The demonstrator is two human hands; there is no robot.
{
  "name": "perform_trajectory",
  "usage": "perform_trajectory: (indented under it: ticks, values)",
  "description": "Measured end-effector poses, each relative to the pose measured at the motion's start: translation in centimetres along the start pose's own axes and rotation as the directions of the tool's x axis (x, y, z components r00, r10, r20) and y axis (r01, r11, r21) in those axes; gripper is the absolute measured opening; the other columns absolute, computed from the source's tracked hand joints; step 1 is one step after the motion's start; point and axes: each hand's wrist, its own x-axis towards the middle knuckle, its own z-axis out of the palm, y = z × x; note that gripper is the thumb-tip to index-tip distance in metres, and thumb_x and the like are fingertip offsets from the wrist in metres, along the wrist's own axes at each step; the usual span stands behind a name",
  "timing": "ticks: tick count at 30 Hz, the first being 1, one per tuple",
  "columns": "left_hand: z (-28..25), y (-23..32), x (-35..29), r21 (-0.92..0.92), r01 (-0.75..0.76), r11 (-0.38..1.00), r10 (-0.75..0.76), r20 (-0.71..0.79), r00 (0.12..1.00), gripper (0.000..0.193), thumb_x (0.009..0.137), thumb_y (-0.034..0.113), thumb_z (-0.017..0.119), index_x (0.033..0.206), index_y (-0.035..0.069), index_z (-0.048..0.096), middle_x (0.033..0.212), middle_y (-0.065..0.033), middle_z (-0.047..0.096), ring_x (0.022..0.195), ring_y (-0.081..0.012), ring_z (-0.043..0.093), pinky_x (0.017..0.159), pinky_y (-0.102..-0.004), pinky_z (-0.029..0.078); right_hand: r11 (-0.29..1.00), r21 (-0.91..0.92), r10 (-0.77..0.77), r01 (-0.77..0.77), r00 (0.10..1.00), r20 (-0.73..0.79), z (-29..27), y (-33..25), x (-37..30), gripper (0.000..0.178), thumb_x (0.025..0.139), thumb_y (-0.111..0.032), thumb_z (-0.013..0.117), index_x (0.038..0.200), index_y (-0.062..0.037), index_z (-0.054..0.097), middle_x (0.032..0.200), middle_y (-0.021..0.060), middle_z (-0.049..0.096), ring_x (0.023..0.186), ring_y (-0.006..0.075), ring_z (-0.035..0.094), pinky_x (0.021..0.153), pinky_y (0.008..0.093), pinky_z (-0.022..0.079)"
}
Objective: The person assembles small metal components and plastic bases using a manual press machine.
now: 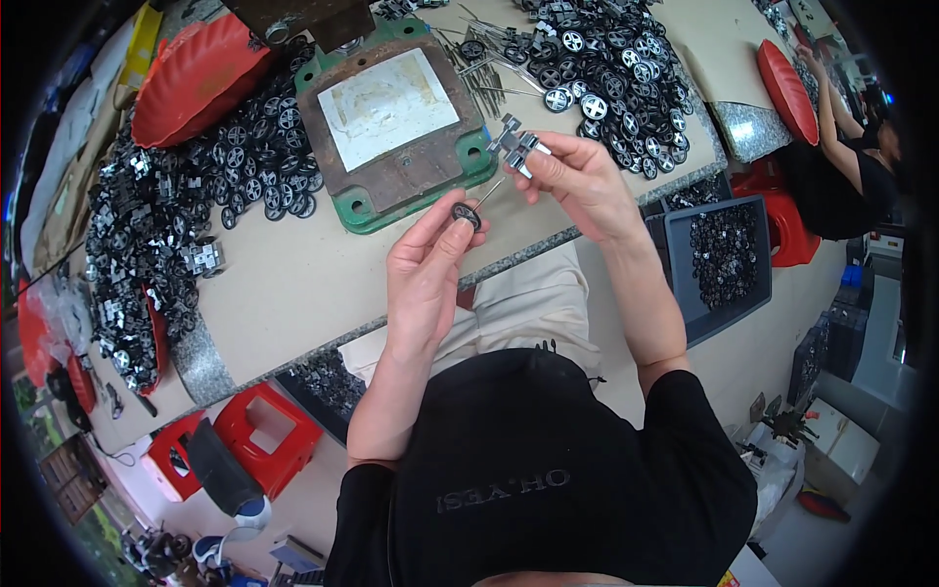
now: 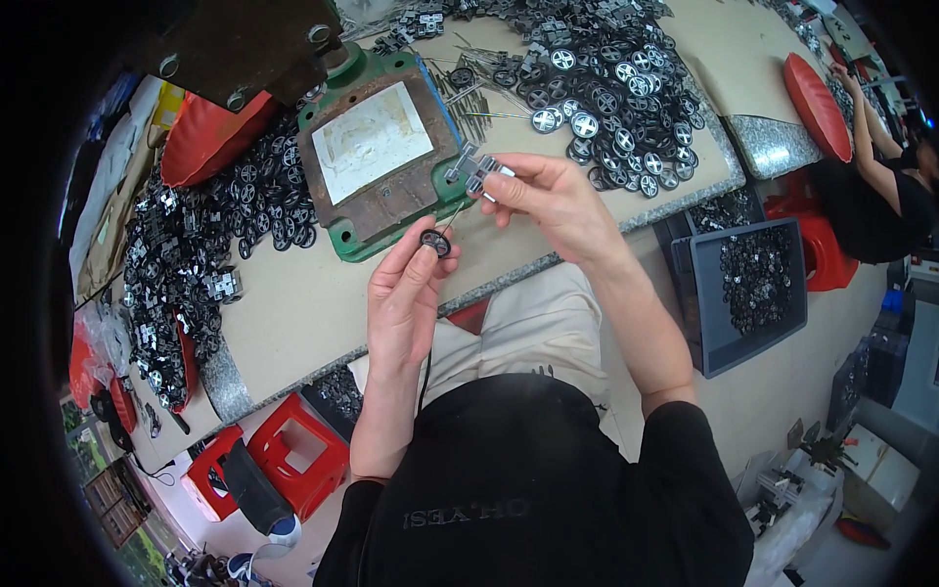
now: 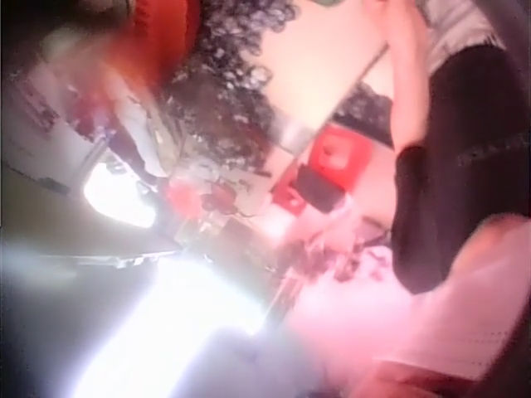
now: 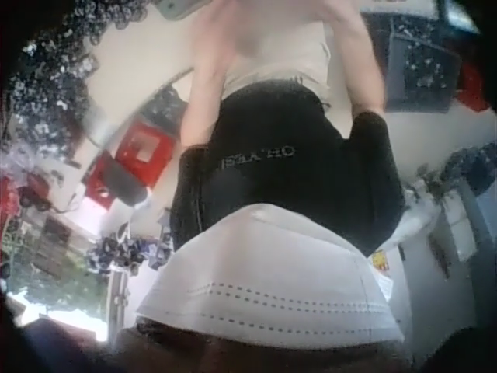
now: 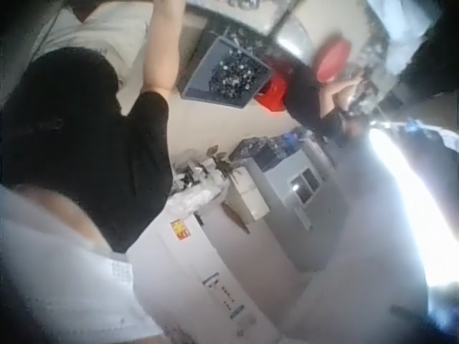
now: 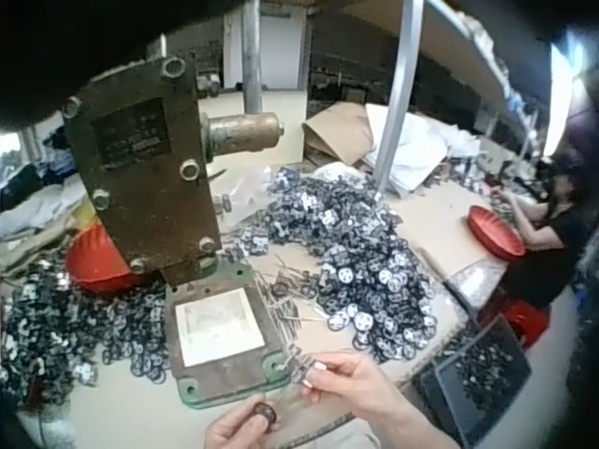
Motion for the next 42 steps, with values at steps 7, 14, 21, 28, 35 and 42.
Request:
perform_trajectory:
  ticks: [7,14,21,28,35,42]
  values:
    - [-0.1,0.0,-0.1,0.033,-0.026,0.999,0.027,-0.023,0.999,0.035,0.085,0.004,0.058,0.119,-0.002,0.051,0.101,-0.0076,0.061,0.092,-0.0170,0.059,0.082,-0.0277,0.046,0.995,0.092,0.032,-0.034,0.999,0.020,0.6,0.6,-0.3,0.029,0.087,-0.010,0.057,0.113,0.0036,0.056,0.086,0.0079,0.062,0.073,0.0115,0.058,0.061,0.0233,0.047]
    - [-0.3,0.1,-0.1,0.047,-0.042,0.998,0.044,-0.032,0.999,0.034,0.085,0.002,0.059,0.118,-0.002,0.053,0.101,-0.0076,0.061,0.090,-0.0158,0.059,0.082,-0.0274,0.046,0.999,-0.023,-0.035,0.034,0.999,-0.032,0.7,1.2,-0.1,0.029,0.086,-0.009,0.058,0.112,0.0043,0.056,0.088,0.0090,0.063,0.073,0.0121,0.057,0.062,0.0240,0.047]
    - [-0.2,0.1,-0.1,0.125,-0.100,0.987,0.109,-0.070,0.992,0.035,0.082,-0.001,0.060,0.117,-0.003,0.054,0.101,-0.0084,0.062,0.088,-0.0153,0.061,0.081,-0.0258,0.048,0.997,-0.061,-0.047,0.044,0.997,-0.059,1.4,1.0,-0.2,0.030,0.085,-0.009,0.060,0.112,0.0037,0.057,0.088,0.0077,0.062,0.072,0.0117,0.056,0.063,0.0241,0.046]
    - [-0.2,-0.9,0.1,0.167,-0.128,0.978,0.140,-0.061,0.988,0.035,0.082,-0.002,0.061,0.116,-0.003,0.054,0.101,-0.0106,0.063,0.086,-0.0169,0.062,0.080,-0.0269,0.049,0.989,-0.131,-0.068,0.063,0.997,-0.029,2.4,1.4,-0.3,0.021,0.086,-0.008,0.060,0.104,0.0030,0.059,0.085,0.0043,0.062,0.070,0.0085,0.056,0.064,0.0215,0.046]
    - [0.5,-0.4,0.4,0.089,-0.166,0.982,0.175,-0.106,0.979,0.037,0.079,-0.005,0.063,0.115,-0.005,0.055,0.099,-0.0106,0.063,0.085,-0.0123,0.061,0.079,-0.0233,0.049,0.988,-0.083,-0.127,0.129,0.992,0.022,2.7,2.9,-0.5,0.016,0.086,-0.005,0.058,0.098,0.0050,0.060,0.087,0.0053,0.061,0.079,0.0096,0.058,0.071,0.0236,0.048]
    - [0.0,0.1,0.3,0.360,-0.194,0.913,0.222,-0.038,0.974,0.037,0.078,-0.004,0.064,0.114,-0.003,0.056,0.096,-0.0113,0.064,0.082,-0.0133,0.062,0.076,-0.0241,0.051,0.968,-0.230,-0.097,0.102,0.995,0.036,2.6,2.6,-1.4,0.015,0.084,-0.005,0.060,0.096,0.0042,0.062,0.087,0.0060,0.061,0.080,0.0095,0.058,0.071,0.0231,0.047]
